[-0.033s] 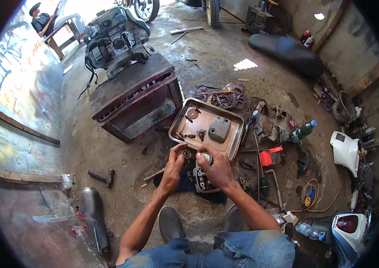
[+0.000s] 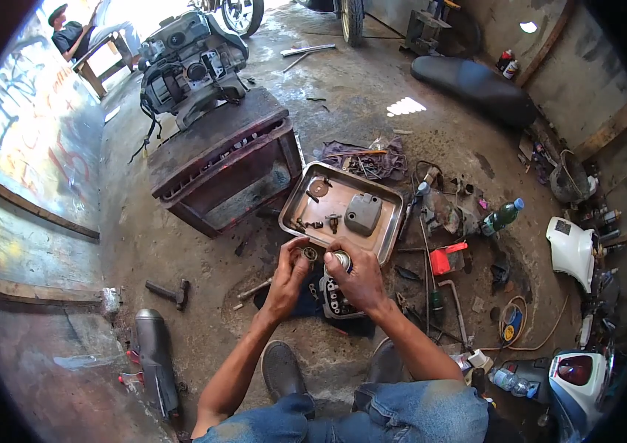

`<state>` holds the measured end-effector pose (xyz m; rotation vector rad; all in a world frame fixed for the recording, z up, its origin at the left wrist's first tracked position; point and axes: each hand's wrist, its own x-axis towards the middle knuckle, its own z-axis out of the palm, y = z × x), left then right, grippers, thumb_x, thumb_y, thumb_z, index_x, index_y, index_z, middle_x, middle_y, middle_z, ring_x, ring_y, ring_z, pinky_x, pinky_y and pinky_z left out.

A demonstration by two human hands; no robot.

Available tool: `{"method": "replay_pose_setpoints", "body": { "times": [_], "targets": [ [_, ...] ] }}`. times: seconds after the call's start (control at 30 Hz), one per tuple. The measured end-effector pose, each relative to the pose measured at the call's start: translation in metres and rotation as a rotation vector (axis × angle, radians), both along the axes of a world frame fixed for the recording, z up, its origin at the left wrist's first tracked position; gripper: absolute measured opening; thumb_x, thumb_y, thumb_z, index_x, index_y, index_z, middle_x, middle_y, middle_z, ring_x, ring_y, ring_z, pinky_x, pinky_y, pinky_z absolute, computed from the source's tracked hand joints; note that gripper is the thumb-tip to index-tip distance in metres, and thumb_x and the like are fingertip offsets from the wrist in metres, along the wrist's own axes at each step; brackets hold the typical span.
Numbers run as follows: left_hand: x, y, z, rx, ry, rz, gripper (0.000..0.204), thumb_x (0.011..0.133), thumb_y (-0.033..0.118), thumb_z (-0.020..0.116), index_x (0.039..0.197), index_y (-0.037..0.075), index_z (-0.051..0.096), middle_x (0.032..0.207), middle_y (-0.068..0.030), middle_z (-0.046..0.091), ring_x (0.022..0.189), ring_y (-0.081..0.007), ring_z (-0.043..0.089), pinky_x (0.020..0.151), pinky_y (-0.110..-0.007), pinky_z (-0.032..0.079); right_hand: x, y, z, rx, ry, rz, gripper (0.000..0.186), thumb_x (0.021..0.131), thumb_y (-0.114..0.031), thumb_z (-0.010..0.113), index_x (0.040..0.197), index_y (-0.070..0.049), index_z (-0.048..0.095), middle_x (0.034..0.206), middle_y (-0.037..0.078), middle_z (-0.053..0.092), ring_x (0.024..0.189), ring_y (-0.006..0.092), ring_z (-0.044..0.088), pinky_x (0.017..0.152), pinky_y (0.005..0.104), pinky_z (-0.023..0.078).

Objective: Cleaning and reassembling components of a motorcycle engine head.

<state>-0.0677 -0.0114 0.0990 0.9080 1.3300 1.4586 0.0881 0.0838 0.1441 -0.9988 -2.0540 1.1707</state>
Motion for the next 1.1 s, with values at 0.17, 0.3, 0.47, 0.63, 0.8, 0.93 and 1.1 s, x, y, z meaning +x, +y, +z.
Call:
{"method": "replay_pose_setpoints", "body": {
  "times": [0.17,0.3,0.47,0.63,0.8,0.93,1.1],
  "targets": [
    [0.0,-0.002,-0.001,0.078,0.331,0.017,0.055,0.106,0.038,0.053,0.147,0.005,0.037,0.133,-0.0146,0.055,0.125,-0.0205,0.053,0.105,-0.037,0.043,0.0,0.002,0.004,-0.012,-0.007,0.014,0.033,0.096,-0.036,0.061,0.1,-0.003,0.065,0.074,0.02,0.068,0.074,0.0375,0.071,0.069,0.0457,0.052],
    [-0.005,-0.001,-0.003,0.041,0.062,0.003,0.057,0.104,0.033,0.059,0.147,0.005,0.035,0.132,-0.0146,0.056,0.126,-0.0216,0.053,0.107,-0.036,0.042,0.002,0.004,0.004,-0.071,-0.03,0.044,0.035,0.096,-0.036,0.06,0.1,-0.002,0.066,0.074,0.02,0.067,0.074,0.0367,0.072,0.069,0.0454,0.052],
    [-0.002,0.0,-0.002,-0.011,0.003,-0.015,0.062,0.105,0.042,0.056,0.149,0.005,0.033,0.135,-0.0143,0.055,0.128,-0.0237,0.052,0.11,-0.037,0.039,0.001,0.003,0.004,-0.061,-0.025,0.049,0.035,0.096,-0.035,0.06,0.1,-0.001,0.067,0.074,0.02,0.067,0.072,0.035,0.071,0.068,0.0447,0.052],
    [-0.005,-0.002,-0.001,0.086,0.222,-0.004,0.054,0.109,0.034,0.052,0.149,0.004,0.033,0.136,-0.0142,0.053,0.126,-0.0228,0.052,0.109,-0.037,0.04,0.002,0.002,0.006,-0.072,-0.02,0.037,0.035,0.095,-0.035,0.061,0.1,-0.001,0.067,0.073,0.02,0.066,0.071,0.0336,0.071,0.068,0.0443,0.052],
    [-0.007,0.001,-0.001,-0.019,-0.079,0.028,0.07,0.099,0.033,0.066,0.151,0.003,0.029,0.14,-0.0167,0.05,0.131,-0.025,0.05,0.113,-0.038,0.037,0.003,0.002,0.007,-0.096,-0.058,0.047,0.036,0.095,-0.036,0.061,0.101,-0.001,0.067,0.074,0.02,0.067,0.073,0.0338,0.071,0.07,0.044,0.052],
    [-0.007,-0.001,-0.007,-0.002,0.231,-0.026,0.085,0.09,0.03,0.076,0.153,0.004,0.025,0.149,-0.0166,0.039,0.134,-0.0272,0.047,0.117,-0.041,0.035,0.003,0.002,0.006,-0.107,-0.064,0.033,0.037,0.095,-0.037,0.06,0.101,-0.001,0.067,0.076,0.021,0.068,0.075,0.0347,0.071,0.071,0.0442,0.053],
    [-0.011,-0.003,-0.01,-0.017,0.215,-0.029,0.091,0.085,0.028,0.08,0.152,0.003,0.025,0.152,-0.0163,0.036,0.136,-0.0282,0.044,0.119,-0.043,0.034,0.005,0.004,0.007,-0.087,-0.051,0.028,0.036,0.096,-0.036,0.061,0.101,-0.001,0.067,0.078,0.022,0.069,0.076,0.0358,0.072,0.073,0.0446,0.053]
  ]
}}
